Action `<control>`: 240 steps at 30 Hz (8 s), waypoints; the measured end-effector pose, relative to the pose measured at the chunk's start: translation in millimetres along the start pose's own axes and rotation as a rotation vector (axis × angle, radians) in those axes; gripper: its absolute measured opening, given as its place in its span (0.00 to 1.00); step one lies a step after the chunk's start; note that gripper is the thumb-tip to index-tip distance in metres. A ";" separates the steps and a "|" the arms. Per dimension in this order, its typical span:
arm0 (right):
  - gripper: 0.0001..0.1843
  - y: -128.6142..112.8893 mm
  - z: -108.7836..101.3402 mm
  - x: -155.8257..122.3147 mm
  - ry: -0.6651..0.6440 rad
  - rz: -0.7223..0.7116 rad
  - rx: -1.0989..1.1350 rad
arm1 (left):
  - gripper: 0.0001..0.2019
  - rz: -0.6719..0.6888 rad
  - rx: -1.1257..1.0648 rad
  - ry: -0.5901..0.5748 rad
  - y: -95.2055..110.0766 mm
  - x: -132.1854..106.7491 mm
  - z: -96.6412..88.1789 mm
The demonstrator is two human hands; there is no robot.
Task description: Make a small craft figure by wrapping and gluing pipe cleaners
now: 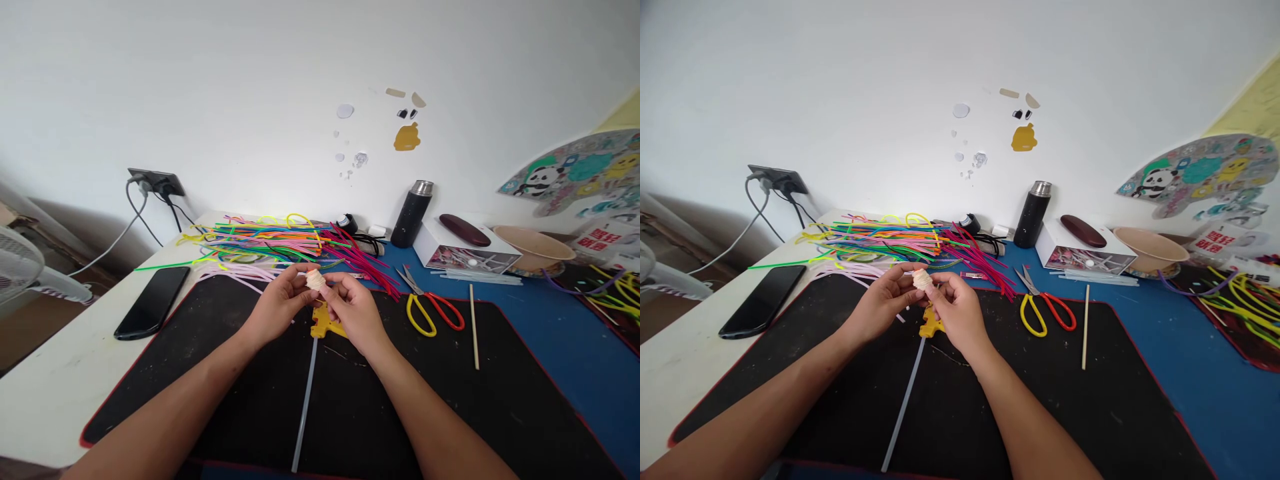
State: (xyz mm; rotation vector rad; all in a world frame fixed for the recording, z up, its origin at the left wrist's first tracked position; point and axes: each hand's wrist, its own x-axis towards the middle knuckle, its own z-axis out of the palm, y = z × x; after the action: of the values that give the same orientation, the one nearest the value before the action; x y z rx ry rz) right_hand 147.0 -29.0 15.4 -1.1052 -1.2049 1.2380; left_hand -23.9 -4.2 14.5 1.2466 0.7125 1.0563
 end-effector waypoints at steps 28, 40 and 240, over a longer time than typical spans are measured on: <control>0.21 -4.1 -1.2 0.6 -0.011 0.029 0.024 | 0.22 0.000 -0.001 0.067 3.7 -2.0 3.8; 0.18 4.7 0.0 0.7 -0.040 0.047 0.045 | 0.24 -0.009 0.061 0.056 -3.0 0.1 -4.8; 0.27 2.9 -1.0 1.6 -0.095 0.093 0.071 | 0.21 -0.009 -0.005 0.060 1.3 3.0 -6.2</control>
State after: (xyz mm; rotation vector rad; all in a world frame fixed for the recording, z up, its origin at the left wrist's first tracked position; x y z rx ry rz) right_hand 147.7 -27.3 12.6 -1.0709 -1.1818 1.4074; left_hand -28.6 1.0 14.8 1.2106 0.7594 1.0914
